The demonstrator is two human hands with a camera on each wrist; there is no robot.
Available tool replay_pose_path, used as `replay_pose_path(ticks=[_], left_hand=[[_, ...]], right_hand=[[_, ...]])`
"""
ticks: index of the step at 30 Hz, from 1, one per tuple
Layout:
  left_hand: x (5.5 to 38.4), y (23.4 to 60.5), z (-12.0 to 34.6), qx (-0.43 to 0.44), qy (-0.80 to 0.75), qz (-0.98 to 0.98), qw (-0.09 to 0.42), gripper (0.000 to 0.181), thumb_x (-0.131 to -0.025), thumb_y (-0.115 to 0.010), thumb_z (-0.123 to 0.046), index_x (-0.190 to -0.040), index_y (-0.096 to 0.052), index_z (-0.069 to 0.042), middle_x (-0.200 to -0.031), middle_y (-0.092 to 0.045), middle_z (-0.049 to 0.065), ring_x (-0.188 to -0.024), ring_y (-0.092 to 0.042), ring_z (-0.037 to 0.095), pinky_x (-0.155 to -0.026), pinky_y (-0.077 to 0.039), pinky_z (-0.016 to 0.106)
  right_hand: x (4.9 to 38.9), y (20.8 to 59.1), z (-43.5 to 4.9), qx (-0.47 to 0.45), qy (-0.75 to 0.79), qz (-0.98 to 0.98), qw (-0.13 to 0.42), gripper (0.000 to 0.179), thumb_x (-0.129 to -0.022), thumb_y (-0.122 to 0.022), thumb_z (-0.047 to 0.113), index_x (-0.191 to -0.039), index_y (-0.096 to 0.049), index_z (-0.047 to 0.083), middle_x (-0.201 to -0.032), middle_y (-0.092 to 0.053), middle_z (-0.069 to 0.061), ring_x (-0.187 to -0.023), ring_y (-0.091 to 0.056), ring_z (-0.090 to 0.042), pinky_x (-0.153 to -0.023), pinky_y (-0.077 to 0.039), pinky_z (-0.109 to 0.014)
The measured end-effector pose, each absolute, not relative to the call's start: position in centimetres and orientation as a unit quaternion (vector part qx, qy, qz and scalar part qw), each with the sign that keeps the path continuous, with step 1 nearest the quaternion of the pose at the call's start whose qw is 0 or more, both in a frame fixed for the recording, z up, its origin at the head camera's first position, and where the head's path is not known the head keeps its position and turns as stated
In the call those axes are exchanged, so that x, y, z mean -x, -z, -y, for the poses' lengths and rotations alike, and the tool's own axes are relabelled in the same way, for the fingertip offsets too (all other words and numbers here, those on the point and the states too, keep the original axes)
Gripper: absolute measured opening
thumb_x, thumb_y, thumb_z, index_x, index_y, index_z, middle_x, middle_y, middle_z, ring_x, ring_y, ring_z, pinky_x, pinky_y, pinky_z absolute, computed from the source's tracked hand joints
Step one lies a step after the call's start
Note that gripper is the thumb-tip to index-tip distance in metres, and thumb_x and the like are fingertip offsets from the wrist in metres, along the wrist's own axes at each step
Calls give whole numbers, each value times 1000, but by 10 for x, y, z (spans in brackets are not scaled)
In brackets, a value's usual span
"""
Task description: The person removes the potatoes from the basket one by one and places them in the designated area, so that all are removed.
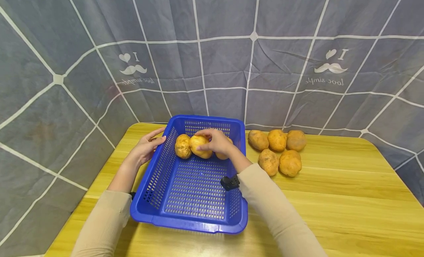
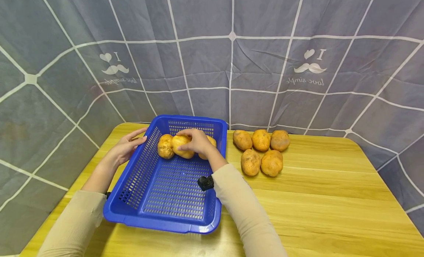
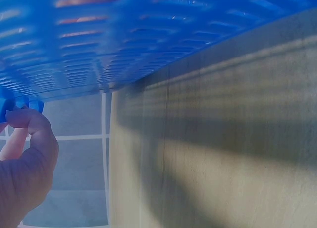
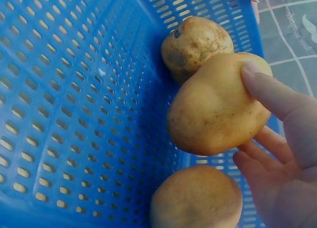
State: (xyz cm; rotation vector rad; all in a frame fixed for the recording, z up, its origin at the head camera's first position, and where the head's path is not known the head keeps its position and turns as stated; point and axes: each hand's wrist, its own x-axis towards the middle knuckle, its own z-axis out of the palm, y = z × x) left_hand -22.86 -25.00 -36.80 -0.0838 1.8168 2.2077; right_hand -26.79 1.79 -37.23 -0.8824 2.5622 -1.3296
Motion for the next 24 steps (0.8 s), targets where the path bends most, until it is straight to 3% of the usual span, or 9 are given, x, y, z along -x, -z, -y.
replay_pose_path(ticks=[9, 24], left_hand=[[229, 370, 251, 26, -757, -638, 138, 63, -94, -54, -8, -148, -21, -6, -88, -64, -1, -77, -64, 11, -67, -55, 25], [228, 367, 250, 31, -761, -632, 144, 64, -95, -53, -8, -149, -19, -7, -88, -64, -1, -76, -64, 11, -66, -55, 25]], right_hand=[[268, 372, -21, 282, 518, -806, 48, 45, -75, -77, 7, -117, -63, 1, -118, -62, -11, -104, -56, -24, -89, -46, -31], [259, 359, -26, 173, 597, -776, 107, 58, -74, -79, 13, -127, -57, 5, -112, -58, -12, -100, -56, -24, -76, -51, -29]])
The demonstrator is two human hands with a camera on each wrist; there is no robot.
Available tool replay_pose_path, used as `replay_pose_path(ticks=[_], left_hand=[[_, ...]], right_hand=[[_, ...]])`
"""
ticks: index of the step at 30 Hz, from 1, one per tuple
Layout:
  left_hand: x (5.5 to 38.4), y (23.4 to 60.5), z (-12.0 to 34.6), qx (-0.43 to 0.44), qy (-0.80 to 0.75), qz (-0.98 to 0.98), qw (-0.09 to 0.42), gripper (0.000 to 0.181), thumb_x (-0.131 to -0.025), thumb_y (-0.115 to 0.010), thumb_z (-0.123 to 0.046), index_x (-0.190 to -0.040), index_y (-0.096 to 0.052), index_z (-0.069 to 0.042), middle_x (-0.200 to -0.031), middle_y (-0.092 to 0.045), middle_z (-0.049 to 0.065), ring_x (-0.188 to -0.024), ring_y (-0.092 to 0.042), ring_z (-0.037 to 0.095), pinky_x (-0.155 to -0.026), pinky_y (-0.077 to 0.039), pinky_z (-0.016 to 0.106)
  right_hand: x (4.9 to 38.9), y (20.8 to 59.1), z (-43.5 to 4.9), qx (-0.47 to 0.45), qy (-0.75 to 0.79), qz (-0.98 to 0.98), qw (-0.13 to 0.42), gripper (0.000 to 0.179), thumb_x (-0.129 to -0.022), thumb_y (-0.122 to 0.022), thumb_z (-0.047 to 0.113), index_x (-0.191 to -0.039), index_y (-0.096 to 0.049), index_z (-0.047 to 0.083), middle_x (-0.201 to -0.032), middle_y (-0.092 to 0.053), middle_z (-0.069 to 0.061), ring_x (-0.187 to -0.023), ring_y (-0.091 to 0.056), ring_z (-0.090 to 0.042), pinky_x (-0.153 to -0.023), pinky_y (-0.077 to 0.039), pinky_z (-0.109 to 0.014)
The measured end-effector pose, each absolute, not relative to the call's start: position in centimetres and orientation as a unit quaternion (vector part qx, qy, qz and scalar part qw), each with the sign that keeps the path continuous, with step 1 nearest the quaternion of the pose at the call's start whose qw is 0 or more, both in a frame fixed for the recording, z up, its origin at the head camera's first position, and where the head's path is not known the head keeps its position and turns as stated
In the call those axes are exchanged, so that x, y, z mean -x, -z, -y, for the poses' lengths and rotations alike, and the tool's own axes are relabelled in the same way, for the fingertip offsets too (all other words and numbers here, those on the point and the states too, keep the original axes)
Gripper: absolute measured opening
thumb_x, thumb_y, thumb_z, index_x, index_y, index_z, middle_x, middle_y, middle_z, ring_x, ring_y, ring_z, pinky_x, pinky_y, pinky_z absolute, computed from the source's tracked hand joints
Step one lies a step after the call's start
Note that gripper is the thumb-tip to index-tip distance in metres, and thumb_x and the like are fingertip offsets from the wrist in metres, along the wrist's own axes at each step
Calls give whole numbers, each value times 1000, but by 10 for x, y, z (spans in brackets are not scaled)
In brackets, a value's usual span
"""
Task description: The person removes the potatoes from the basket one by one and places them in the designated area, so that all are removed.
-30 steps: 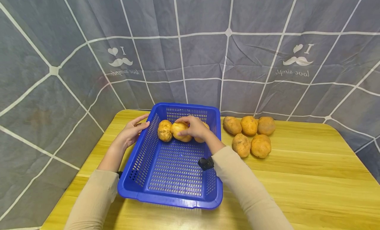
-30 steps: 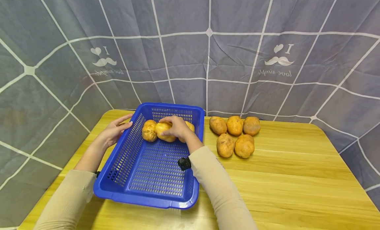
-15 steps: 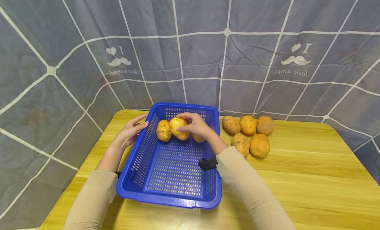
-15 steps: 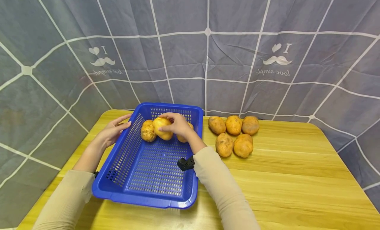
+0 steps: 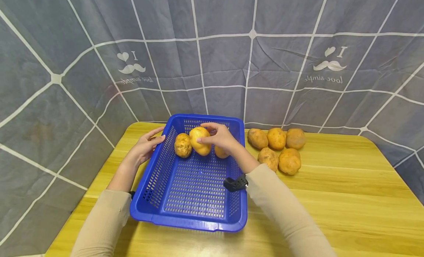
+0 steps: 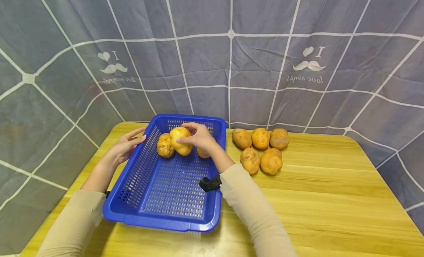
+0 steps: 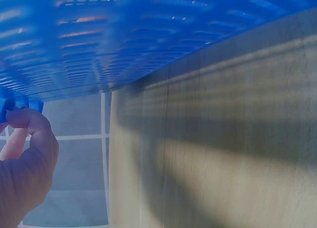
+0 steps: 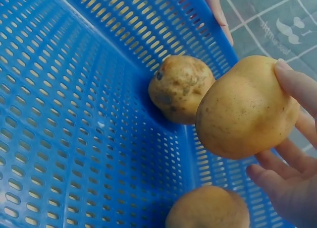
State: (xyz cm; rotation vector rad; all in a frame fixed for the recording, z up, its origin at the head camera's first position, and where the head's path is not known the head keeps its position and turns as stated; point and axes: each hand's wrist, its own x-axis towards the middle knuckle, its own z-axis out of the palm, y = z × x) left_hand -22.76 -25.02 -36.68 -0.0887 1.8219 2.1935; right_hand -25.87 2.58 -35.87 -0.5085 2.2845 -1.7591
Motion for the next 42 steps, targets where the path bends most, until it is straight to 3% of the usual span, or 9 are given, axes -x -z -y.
replay_pose_path(ticks=[9, 27, 42], left_hand=[[228, 366, 250, 29, -756, -638, 144, 64, -95, -53, -9, -149, -19, -7, -89, -64, -2, -76, -64, 11, -66, -55, 25], [227, 367, 250, 30, -752, -643, 142, 65, -94, -54, -10, -149, -19, -7, -89, -63, -2, -78, -64, 11, -68, -55, 25], [228, 368, 250, 33, -748, -647, 140, 64, -94, -55, -10, -148, -21, -7, -89, -63, -2, -77, -64, 11, -68, -55, 25]], right_hand=[[253, 350, -31, 158, 591, -787, 77, 56, -70, -81, 17, -122, -61, 5, -103, -61, -9, -99, -53, -22, -81, -48, -31], [233, 330, -46, 170, 593, -784, 75, 49, -68, -82, 16, -113, -64, 12, -97, -59, -8, -90, -55, -23, -74, -51, -32], [214, 321, -69, 153, 606, -779, 54, 49, -69, -82, 12, -114, -63, 9, -96, -59, -8, -90, -54, -23, -69, -50, -30]])
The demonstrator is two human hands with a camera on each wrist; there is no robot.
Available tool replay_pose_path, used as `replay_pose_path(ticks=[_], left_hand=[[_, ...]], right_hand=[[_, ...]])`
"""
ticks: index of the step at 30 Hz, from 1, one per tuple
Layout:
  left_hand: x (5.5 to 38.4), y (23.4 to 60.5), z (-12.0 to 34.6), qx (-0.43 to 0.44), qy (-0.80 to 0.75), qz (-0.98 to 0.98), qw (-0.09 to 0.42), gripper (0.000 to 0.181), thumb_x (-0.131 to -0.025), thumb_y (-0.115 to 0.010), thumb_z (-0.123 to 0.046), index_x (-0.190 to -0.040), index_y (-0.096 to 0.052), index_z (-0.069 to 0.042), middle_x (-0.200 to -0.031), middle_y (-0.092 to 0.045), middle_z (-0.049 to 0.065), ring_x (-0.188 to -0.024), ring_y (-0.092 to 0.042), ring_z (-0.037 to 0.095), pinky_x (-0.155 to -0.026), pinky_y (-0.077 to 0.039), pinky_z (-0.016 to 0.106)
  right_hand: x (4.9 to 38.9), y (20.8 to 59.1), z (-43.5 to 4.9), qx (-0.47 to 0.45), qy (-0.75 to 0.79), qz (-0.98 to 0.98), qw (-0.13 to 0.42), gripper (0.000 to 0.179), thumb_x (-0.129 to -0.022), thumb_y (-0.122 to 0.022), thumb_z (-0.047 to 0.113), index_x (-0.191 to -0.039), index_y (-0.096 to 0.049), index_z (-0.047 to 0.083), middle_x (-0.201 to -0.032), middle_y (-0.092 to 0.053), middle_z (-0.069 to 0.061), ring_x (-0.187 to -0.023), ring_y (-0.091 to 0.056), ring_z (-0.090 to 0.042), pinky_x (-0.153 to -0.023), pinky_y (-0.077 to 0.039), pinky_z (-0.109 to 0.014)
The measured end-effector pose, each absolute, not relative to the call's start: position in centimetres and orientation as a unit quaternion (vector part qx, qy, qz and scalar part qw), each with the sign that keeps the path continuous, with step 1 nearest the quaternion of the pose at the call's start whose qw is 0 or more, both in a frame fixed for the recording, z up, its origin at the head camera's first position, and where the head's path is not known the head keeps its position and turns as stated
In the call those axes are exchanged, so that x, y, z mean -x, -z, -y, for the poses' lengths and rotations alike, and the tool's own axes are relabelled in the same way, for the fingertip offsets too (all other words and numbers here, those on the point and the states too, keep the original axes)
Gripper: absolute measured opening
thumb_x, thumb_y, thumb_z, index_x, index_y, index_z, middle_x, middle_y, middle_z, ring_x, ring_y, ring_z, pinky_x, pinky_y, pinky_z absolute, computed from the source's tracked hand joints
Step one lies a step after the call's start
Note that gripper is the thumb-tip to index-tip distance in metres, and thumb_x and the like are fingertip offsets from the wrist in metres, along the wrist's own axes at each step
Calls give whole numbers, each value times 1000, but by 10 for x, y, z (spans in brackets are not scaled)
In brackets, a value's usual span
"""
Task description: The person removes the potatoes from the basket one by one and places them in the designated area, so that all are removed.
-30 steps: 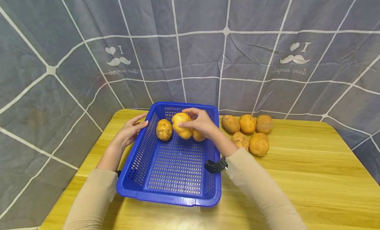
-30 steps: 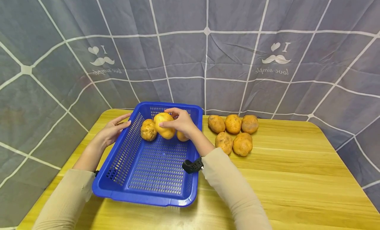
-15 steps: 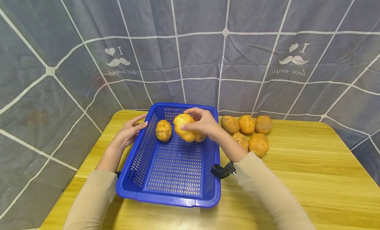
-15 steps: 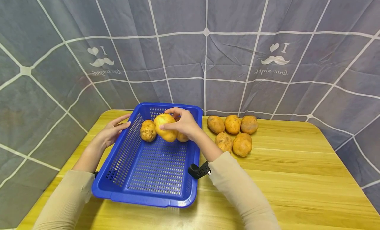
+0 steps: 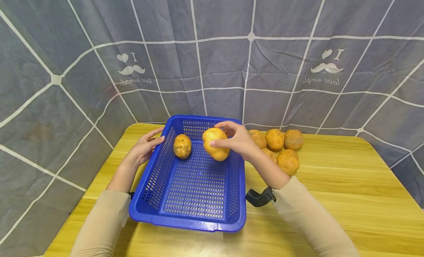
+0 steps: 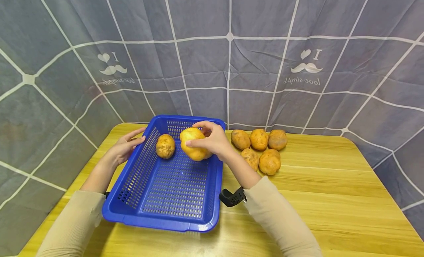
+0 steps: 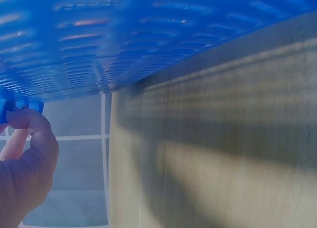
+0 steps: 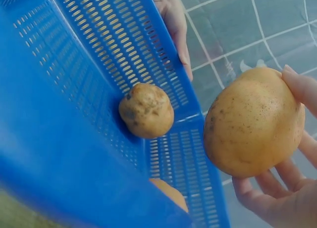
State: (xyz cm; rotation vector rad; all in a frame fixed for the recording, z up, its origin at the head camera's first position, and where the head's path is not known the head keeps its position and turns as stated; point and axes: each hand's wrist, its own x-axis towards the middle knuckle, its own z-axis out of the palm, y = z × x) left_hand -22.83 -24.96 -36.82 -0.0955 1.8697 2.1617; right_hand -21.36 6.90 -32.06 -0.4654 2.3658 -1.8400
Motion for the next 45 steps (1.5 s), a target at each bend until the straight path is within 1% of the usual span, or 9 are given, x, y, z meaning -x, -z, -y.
replay_pose_path(ticks=[5, 14, 23, 28, 33, 40, 45], left_hand=[[227, 367, 251, 37, -748, -648, 141, 65, -94, -55, -10, -149, -21, -7, -90, -63, -2, -77, -64, 11, -68, -55, 25], [228, 368, 250, 37, -742, -654, 142, 65, -94, -56, -12, -149, -22, -8, -92, -62, -2, -78, -64, 11, -69, -55, 26], [230, 369, 251, 29, -745, -651, 142, 64, -94, -55, -11, -148, -22, -7, -91, -63, -2, -79, -64, 11, -70, -55, 25], [230, 370, 251, 31, -744, -652, 141, 64, -94, -55, -12, -148, -21, -7, -92, -63, -2, -79, -64, 11, -70, -55, 25], [230, 369, 251, 37, -749, -646, 144, 65, -94, -56, -11, -149, -21, -8, -91, -63, -2, -79, -64, 11, -69, -55, 25], [228, 368, 251, 39, -758, -633, 152, 65, -94, -55, -10, -149, -19, -8, -90, -64, -2, -78, -64, 11, -68, -55, 26], [228, 368, 251, 41, -759, -632, 151, 64, -95, -54, -9, -149, -20, -8, -90, -65, -2, -77, -65, 12, -68, -55, 26]], right_hand=[[210, 319, -78, 145, 602, -784, 42, 49, -69, -81, 12, -114, -62, 6, -94, -59, -9, -88, -53, -23, -68, -50, -29], [202, 313, -99, 129, 581, -803, 36, 50, -69, -83, 18, -115, -63, 11, -98, -58, -9, -93, -52, -25, -69, -50, -33], [198, 316, -119, 125, 582, -803, 26, 52, -69, -82, 13, -116, -61, 6, -98, -57, -12, -96, -51, -25, -73, -50, -32], [195, 317, -132, 115, 564, -818, 19, 53, -71, -81, 17, -118, -60, 7, -100, -56, -12, -98, -50, -25, -75, -49, -32], [190, 320, -146, 107, 544, -832, 6, 52, -72, -81, 20, -118, -60, 7, -101, -57, -13, -97, -52, -25, -77, -48, -33], [186, 327, -163, 96, 553, -827, 3, 53, -73, -79, 16, -121, -58, 3, -98, -53, -11, -95, -50, -25, -73, -49, -26], [183, 330, -176, 83, 540, -838, -6, 53, -74, -79, 15, -121, -57, 2, -96, -50, -9, -94, -49, -23, -73, -47, -25]])
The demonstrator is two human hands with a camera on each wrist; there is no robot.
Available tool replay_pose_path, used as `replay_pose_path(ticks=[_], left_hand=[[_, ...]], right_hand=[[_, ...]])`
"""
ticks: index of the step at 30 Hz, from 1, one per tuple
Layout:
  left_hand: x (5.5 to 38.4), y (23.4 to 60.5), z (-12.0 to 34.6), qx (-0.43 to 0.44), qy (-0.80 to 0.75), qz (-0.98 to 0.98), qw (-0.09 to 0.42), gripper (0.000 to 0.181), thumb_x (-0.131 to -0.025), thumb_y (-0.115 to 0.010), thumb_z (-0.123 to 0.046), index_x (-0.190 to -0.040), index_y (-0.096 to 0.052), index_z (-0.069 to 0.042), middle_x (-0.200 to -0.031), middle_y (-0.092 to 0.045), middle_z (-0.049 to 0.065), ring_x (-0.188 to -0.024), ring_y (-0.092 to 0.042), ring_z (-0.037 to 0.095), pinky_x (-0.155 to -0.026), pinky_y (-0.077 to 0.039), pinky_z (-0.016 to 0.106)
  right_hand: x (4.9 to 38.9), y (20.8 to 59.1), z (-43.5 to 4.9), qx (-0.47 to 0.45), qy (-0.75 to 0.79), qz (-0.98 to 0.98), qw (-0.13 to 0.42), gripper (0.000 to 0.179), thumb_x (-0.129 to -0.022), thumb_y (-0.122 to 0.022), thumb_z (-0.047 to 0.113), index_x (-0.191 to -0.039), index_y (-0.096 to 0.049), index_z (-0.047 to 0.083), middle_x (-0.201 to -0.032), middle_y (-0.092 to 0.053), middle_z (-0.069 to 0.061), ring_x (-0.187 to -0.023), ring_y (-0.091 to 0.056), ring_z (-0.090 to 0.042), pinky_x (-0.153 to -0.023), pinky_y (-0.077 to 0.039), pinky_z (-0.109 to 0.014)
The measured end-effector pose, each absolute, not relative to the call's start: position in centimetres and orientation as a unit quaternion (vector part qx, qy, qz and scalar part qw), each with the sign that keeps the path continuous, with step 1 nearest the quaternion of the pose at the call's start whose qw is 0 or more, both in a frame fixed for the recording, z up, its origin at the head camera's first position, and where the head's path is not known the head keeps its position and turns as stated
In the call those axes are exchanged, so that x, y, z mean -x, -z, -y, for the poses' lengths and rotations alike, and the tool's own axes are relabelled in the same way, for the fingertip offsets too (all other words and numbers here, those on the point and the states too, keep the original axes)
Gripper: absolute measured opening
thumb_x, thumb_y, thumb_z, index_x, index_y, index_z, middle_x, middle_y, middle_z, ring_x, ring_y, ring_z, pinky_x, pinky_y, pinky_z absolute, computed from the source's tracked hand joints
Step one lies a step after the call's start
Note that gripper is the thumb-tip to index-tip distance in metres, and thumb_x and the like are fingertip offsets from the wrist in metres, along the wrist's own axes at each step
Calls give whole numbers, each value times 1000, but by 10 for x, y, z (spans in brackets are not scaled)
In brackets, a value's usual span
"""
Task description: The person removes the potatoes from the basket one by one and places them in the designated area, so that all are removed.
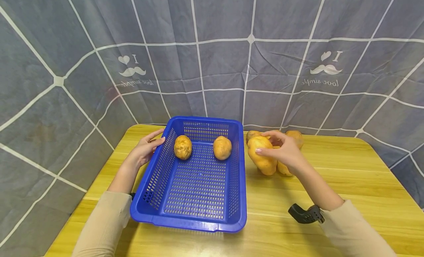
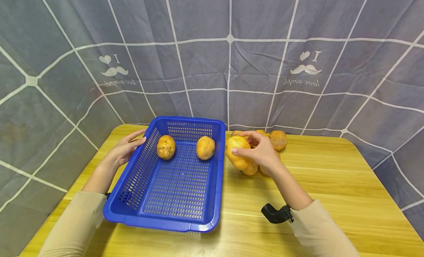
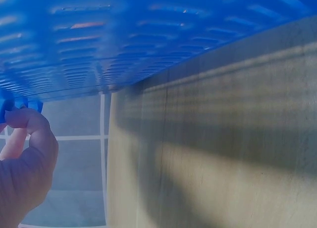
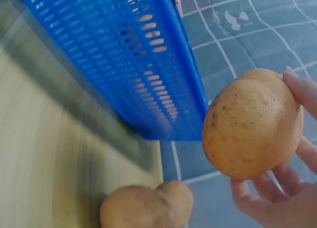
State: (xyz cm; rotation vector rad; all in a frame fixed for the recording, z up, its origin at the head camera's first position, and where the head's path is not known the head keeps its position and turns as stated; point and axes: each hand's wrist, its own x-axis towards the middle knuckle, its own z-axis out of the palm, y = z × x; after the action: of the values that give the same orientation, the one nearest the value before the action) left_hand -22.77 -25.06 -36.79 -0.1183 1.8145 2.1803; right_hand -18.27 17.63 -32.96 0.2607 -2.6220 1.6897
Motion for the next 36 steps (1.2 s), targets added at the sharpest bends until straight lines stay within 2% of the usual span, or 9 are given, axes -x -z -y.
replay_pose_path(ticks=[8, 13, 21, 31, 36], left_hand=[[226, 366, 251, 34, -768, -621, 154, 65, -95, -54, -9, -149, -19, -8, -90, -65, -1, -78, -65, 12, -68, -55, 26], [226, 368, 251, 38, -766, -624, 151, 63, -95, -54, -9, -148, -21, -8, -89, -65, -1, -78, -65, 13, -68, -55, 27], [226, 369, 252, 33, -771, -617, 154, 62, -95, -52, -8, -149, -21, -8, -89, -65, -1, -77, -65, 13, -67, -55, 26], [228, 369, 251, 45, -764, -627, 147, 63, -94, -54, -10, -149, -22, -10, -89, -65, -2, -77, -65, 12, -66, -56, 27], [228, 369, 251, 44, -764, -626, 148, 63, -94, -54, -10, -149, -22, -10, -90, -65, -2, -78, -65, 12, -67, -55, 27]], right_hand=[[180, 336, -196, -72, -532, 843, 22, 52, -74, -79, 14, -120, -57, 2, -88, -51, -1, -84, -48, -15, -66, -45, -21], [177, 338, -207, -53, -524, 850, 28, 55, -75, -79, 16, -122, -55, 1, -92, -50, 1, -89, -47, -14, -69, -45, -18], [172, 342, -223, -36, -503, 863, 12, 57, -77, -78, 23, -123, -54, 2, -94, -50, -2, -94, -46, -17, -70, -46, -20], [167, 349, -249, -14, -492, 870, 19, 47, -78, -77, 25, -120, -59, 15, -95, -50, -2, -88, -48, -12, -64, -47, -23], [163, 352, -259, -6, -486, 874, 20, 45, -80, -75, 25, -120, -59, 16, -97, -47, -4, -86, -47, -10, -64, -46, -22]])
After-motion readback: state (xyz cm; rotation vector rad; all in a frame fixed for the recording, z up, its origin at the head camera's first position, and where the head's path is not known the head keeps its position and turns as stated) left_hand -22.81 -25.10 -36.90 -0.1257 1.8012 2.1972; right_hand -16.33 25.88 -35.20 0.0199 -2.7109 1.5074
